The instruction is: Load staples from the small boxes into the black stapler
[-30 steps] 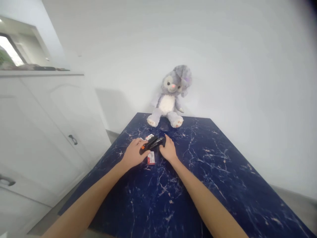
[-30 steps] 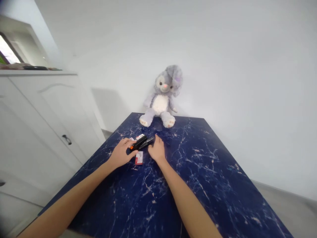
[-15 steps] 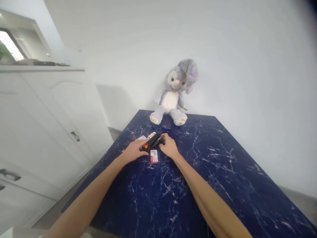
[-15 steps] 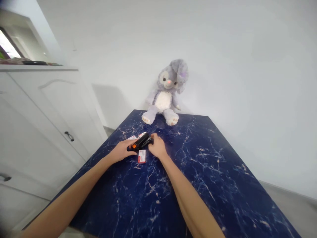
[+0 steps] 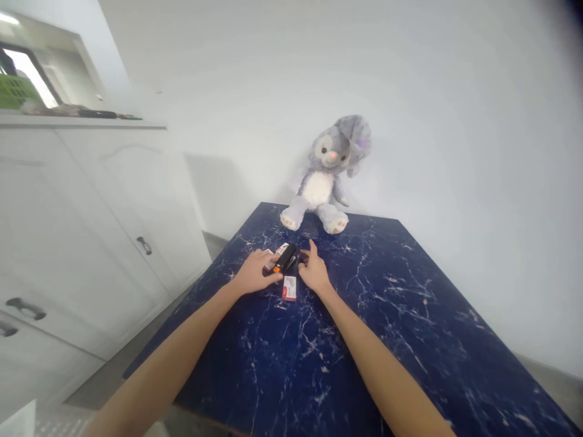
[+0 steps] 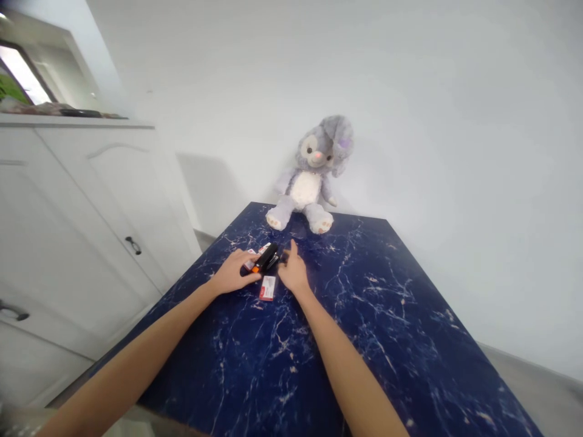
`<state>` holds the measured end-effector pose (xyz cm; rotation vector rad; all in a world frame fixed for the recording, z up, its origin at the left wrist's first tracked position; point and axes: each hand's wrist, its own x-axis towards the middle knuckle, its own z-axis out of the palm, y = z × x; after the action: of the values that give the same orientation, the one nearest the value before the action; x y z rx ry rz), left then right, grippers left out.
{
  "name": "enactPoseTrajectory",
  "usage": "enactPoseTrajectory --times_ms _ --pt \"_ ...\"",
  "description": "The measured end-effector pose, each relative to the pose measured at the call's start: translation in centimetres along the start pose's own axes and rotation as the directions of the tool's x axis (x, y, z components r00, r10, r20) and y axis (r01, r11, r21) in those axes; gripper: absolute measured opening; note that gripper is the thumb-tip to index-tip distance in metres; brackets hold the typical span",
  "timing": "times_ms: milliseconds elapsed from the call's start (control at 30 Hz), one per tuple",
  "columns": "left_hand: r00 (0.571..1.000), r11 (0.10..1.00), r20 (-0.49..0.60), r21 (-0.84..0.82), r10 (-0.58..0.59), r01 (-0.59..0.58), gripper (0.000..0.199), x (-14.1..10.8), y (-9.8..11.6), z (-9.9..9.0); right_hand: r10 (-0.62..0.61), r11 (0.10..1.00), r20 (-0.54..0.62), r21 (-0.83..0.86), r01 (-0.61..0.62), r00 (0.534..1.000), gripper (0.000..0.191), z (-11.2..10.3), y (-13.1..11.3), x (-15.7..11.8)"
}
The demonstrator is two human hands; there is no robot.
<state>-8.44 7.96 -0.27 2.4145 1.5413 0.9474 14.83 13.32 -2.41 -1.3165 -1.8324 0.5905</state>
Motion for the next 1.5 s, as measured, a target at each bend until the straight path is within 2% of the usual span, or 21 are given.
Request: enactPoseTrajectory --times_ms 67,133,267,333,433,533,633,667,733,800,867,967,1100,1167,1267,1367,1433,1500 --pt "0.996 0.999 -0.082 0.01 -0.038 0.039 0.039 0.1 -0.6 -0.4 0.063 0.998 -0.053 -0.021 -0.064 0.997 0.072 -0.3 0.1 -0.4" --pt "0.993 0.997 -0.097 0.032 -0.069 0.073 0.043 0.0 -1.5 -0.8 0.042 0.999 -0.02 -0.024 -0.042 0.999 0.064 -1.2 0.3 -1.6" --pt "0.998 0.996 0.003 0.072 -0.062 0.061 0.038 -0.2 -2.9 -1.2 -0.127 0.991 0.109 -0.016 0.13 0.986 0.042 -4.8 1.1 -6.2" --pt "0.997 0.992 0.006 0.096 -0.077 0.076 0.032 -0.2 -3.2 -1.0 -0.294 0.948 0.18 -0.071 0.311 0.939 0.035 -7.1 1.8 -8.8" --pt "0.987 0.979 -0.09 0.144 -0.13 0.142 0.026 0.0 -2.8 -0.8 -0.334 0.917 0.222 -0.149 0.37 0.916 0.028 -9.8 2.7 -11.2" --pt "0.96 0.967 -0.235 0.164 -0.152 0.194 0.022 0.2 -1.4 -1.0 -0.34 0.903 0.276 -0.172 0.394 0.899 0.026 -11.1 3.1 -11.5" --pt "0.945 0.98 -0.317 0.144 -0.088 0.139 0.021 -0.1 1.7 -1.2 -0.349 0.902 0.285 -0.158 0.403 0.893 0.025 -11.3 3.1 -11.1" --pt "0.949 0.989 -0.314 0.132 -0.02 0.064 0.021 -0.4 3.1 -1.0 -0.351 0.902 0.278 -0.156 0.402 0.894 0.025 -11.2 3.1 -11.0" --pt "0.978 0.987 -0.196 0.152 0.073 -0.044 0.026 -1.2 6.0 0.2 -0.359 0.899 0.279 -0.156 0.41 0.891 0.024 -11.2 3.0 -11.1" --pt "0.994 0.959 -0.088 0.279 0.07 -0.042 0.037 -2.1 8.3 2.0 -0.365 0.894 0.279 -0.159 0.418 0.888 0.024 -11.2 3.0 -11.2" --pt "0.993 0.937 0.0 0.33 0.118 -0.111 0.03 -2.7 9.4 3.6 -0.365 0.893 0.278 -0.163 0.419 0.888 0.024 -11.2 3.0 -11.3" --pt "0.97 0.942 -0.009 0.24 0.244 -0.234 0.021 -2.6 8.9 4.2 -0.363 0.895 0.278 -0.163 0.416 0.889 0.025 -11.2 3.1 -11.3" --pt "0.942 0.946 -0.139 0.158 0.304 -0.282 0.018 -1.5 7.3 2.6 -0.369 0.892 0.278 -0.16 0.422 0.887 0.025 -11.2 3.3 -11.3" --pt "0.944 0.935 -0.097 0.203 0.315 -0.29 0.021 -1.3 7.2 2.3 -0.37 0.892 0.276 -0.161 0.422 0.887 0.025 -11.1 3.3 -11.2" --pt "0.946 0.903 0.065 0.286 0.317 -0.322 0.033 -1.6 8.0 3.0 -0.37 0.895 0.265 -0.155 0.418 0.89 0.025 -11.1 3.3 -11.2" --pt "0.941 0.9 0.134 0.277 0.31 -0.336 0.024 -2.0 8.7 3.8 -0.375 0.892 0.266 -0.155 0.423 0.888 0.025 -11.1 3.2 -11.2" --pt "0.934 0.906 0.072 0.225 0.351 -0.358 0.012 -2.1 8.6 3.5 -0.375 0.89 0.273 -0.16 0.426 0.886 0.025 -11.1 3.3 -11.2" --pt "0.92 0.917 -0.113 0.187 0.375 -0.351 0.01 -1.8 7.9 2.6 -0.37 0.891 0.279 -0.165 0.424 0.886 0.025 -11.1 3.3 -11.2"
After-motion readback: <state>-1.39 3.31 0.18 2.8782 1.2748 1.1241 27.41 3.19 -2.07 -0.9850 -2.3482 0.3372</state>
